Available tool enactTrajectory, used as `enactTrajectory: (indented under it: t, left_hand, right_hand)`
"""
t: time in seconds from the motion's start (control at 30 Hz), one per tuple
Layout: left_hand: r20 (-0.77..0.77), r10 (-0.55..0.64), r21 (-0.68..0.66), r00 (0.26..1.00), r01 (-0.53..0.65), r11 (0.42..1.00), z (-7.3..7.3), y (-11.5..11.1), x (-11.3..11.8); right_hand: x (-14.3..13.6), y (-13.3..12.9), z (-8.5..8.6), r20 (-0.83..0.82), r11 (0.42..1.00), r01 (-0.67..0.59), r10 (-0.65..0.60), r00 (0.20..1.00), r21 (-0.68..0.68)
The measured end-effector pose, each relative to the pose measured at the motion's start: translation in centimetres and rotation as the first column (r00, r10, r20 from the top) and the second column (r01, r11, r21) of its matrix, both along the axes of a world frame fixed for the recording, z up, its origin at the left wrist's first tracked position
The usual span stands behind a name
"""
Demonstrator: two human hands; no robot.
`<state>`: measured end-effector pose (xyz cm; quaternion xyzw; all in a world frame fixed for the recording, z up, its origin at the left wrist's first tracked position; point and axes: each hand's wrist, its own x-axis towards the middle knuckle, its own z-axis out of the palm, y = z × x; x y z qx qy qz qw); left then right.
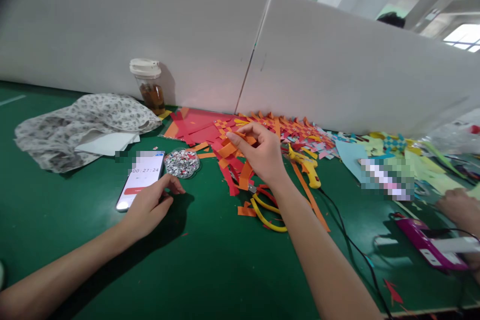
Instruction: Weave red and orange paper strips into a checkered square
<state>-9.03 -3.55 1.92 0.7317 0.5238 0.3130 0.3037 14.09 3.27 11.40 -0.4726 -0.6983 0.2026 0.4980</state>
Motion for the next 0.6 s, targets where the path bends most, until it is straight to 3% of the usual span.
enactTrajectory:
  t: [0.17,0.33,0.43,0.6]
  left_hand:
    - [-0.009,-0.014,0.007,1.0,0.014,1.0,-0.1,0.0,0.0]
    - [-0.007,-0.028,0.003,1.0,0.028,1.0,-0.2,0.0,0.0]
    - [0.023,-0.025,-0.008,0.999,0.025,1.0,-0.3,0.0,0.1]
    - [0.117,-0.016,-0.018,0.993,0.018,1.0,-0.3,0.0,0.1]
  right_hand:
    - [0.7,0.9,-0.2,-0.02,0.998,0.023,-0.024,1.0,-0.056]
    - [0.8,1.0,0.1,-0.215,0.986,0.009,-0.046,0.976,-0.169]
    - [0.4,0.4,0.5,-0.405,0.953,-0.079,-0.049,0.913,-0.293]
    - [-0.7,-1.8,1.4,-0.611,0.836,-0.319,-0.023,0.792,-0.445]
